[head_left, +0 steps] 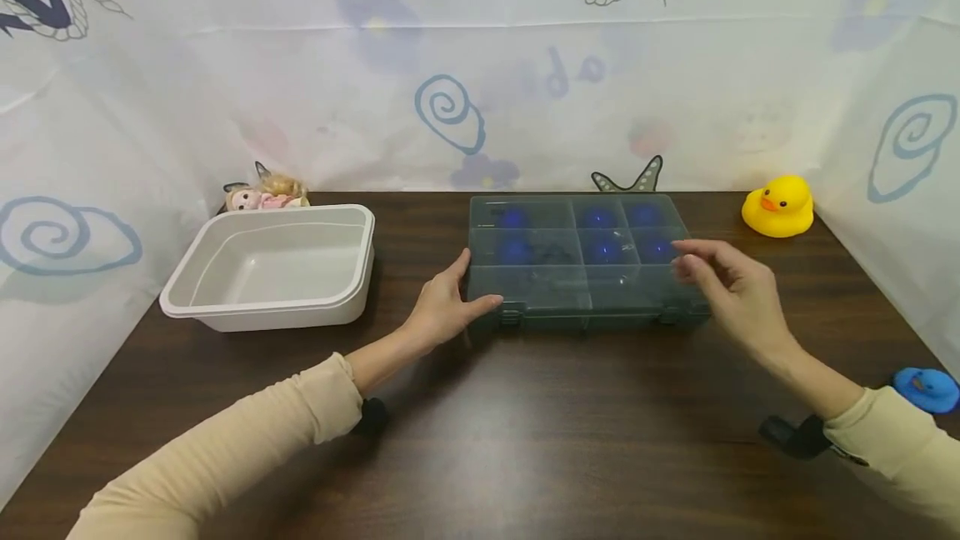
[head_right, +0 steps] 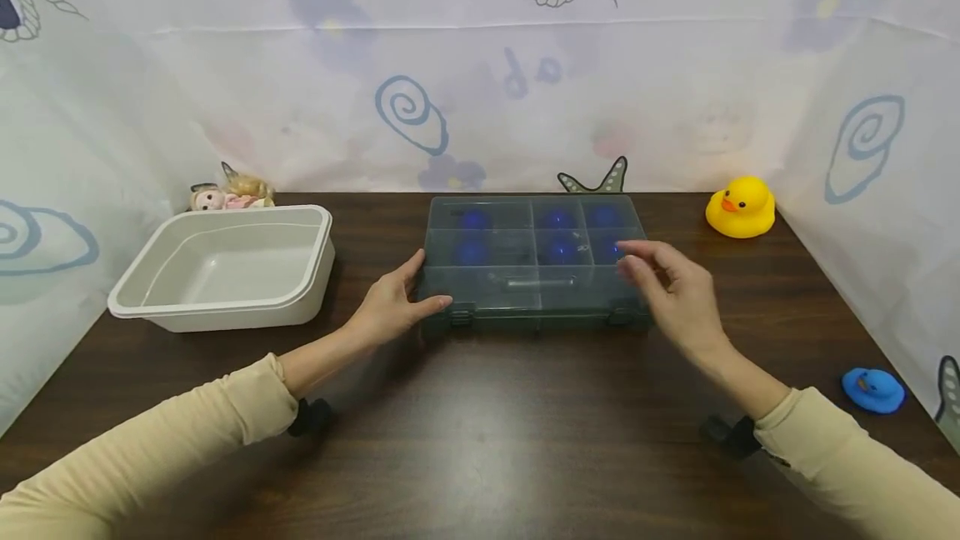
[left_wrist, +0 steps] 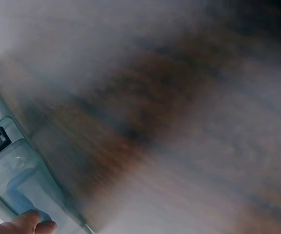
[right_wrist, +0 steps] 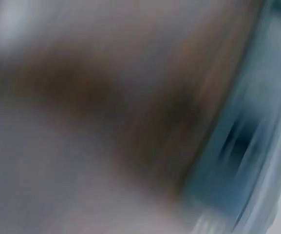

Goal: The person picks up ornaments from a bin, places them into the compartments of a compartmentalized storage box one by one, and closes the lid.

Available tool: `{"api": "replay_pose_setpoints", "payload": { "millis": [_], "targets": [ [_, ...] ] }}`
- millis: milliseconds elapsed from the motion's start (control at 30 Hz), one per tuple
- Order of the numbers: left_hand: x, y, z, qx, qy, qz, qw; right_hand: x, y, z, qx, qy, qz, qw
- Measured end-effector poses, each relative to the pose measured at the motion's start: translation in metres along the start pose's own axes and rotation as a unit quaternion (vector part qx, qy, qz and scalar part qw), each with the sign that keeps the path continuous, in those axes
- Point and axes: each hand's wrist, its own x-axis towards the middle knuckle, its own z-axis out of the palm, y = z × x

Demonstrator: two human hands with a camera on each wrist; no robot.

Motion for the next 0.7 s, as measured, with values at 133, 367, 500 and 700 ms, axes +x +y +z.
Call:
{"api": "replay_pose_setpoints", "payload": {
  "millis": [133, 367, 500, 700],
  "targets": [
    [0.0, 0.002, 0.002, -0.001, 0.006, -0.004, 1.0, -0.013, -0.033, 0.048, 0.247, -0.149, 0.136, 0.9476],
    [-0.001, 0.002, 0.006, 0.0, 0.001, -0.001, 1.0, -0.034, -0.055, 0.119, 0.411, -0.186, 0.414, 0.7904],
    [-0.001, 0.002, 0.005, -0.007, 0.006, 0.003, 0.9999, -0.037, -0.063, 0.14, 0.456, -0.118, 0.449, 0.7595],
    [-0.002, 0.002, 0.003, -0.006, 0.019, 0.007, 0.9998, -0.037, -0.072, 0.16, 0.506, -0.044, 0.455, 0.7315]
  ]
}}
